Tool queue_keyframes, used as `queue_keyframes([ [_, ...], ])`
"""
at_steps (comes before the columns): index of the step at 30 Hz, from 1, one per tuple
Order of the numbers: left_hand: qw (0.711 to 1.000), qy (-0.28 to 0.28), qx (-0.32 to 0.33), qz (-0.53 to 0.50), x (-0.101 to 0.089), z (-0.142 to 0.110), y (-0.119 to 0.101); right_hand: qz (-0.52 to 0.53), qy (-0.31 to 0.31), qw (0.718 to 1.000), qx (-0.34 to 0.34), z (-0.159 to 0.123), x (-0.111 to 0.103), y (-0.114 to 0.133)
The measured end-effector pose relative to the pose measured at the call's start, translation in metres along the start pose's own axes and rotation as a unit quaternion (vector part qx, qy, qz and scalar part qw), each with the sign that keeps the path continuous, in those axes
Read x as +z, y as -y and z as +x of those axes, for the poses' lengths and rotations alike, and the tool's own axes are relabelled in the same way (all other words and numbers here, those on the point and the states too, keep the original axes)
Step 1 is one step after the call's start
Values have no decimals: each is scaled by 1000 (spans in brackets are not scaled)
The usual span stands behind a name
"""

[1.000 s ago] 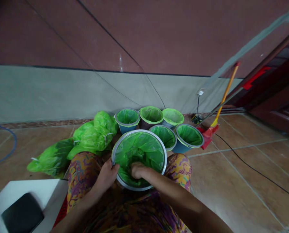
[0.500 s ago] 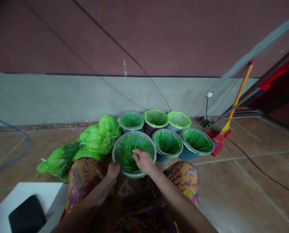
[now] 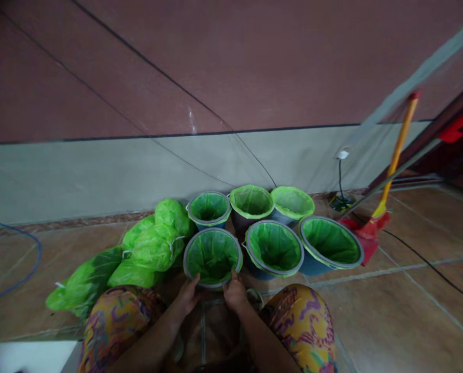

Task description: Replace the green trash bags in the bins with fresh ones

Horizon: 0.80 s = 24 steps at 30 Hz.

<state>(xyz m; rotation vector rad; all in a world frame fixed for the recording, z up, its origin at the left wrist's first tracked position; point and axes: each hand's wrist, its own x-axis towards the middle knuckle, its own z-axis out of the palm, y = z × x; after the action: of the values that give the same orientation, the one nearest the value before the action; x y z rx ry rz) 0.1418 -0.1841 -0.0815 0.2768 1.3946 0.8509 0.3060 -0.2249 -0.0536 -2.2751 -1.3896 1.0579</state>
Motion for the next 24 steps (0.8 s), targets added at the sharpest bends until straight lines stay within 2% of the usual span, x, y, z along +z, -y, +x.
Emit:
queue_keyframes([
  [2,999,33,-6,-18,-3,1,1,43,-22,999,6,8,6,0],
  [6,998,61,-4,-35,-4,4,4,84,-49,995,17,17,16,-1],
  [15,996,77,0,37,2,11,5,43,-68,996,23,22,14,-7],
  [21,992,86,87,37,4,11,14,-25,-73,997,-12,16,12,-10],
  [24,990,48,112,69,7,10,17,-79,-68,994,-32,16,15,-18],
])
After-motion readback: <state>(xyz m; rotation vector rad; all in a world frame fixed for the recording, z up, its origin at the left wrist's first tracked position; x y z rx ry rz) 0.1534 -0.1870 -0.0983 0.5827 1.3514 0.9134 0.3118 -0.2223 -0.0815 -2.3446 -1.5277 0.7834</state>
